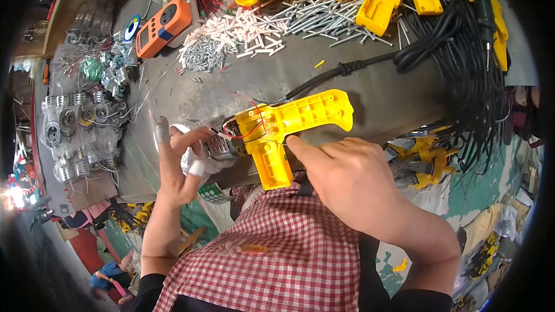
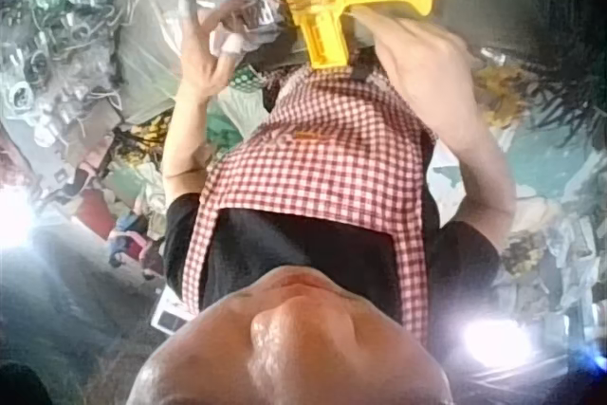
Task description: Assembling the internal wiring and yellow plastic housing of a handheld electronic device, including soldering and screw fastening.
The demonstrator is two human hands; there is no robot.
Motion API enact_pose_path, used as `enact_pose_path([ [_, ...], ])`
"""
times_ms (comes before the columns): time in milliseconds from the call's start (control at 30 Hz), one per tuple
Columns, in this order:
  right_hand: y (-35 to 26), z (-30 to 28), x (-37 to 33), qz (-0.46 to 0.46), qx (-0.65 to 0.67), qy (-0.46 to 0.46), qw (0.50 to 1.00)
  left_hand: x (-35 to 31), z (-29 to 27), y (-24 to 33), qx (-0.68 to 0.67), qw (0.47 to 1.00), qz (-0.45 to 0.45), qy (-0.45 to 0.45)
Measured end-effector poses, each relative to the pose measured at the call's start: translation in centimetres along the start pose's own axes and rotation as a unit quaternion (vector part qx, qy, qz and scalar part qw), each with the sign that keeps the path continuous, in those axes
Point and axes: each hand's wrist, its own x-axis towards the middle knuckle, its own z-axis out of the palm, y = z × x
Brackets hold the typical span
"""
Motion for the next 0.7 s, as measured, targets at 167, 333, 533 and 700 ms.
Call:
enact_pose_path([
  [167,0.3,0.2,0.5,0.020,0.030,-0.011,0.999,-0.8,0.9,0.2,0.129,0.991,-0.021,-0.038],
  [333,0.2,0.5,0.1,0.030,0.047,-0.020,0.998,-0.8,1.4,0.4,0.150,0.986,-0.058,-0.034],
  [533,0.4,3.3,1.4,0.019,0.141,-0.024,0.990,-1.0,2.3,-0.1,0.098,0.994,-0.040,0.014],
  [700,-0.5,3.7,2.4,-0.012,0.009,-0.081,0.997,-0.9,2.3,-0.5,0.071,0.997,-0.040,0.002],
])
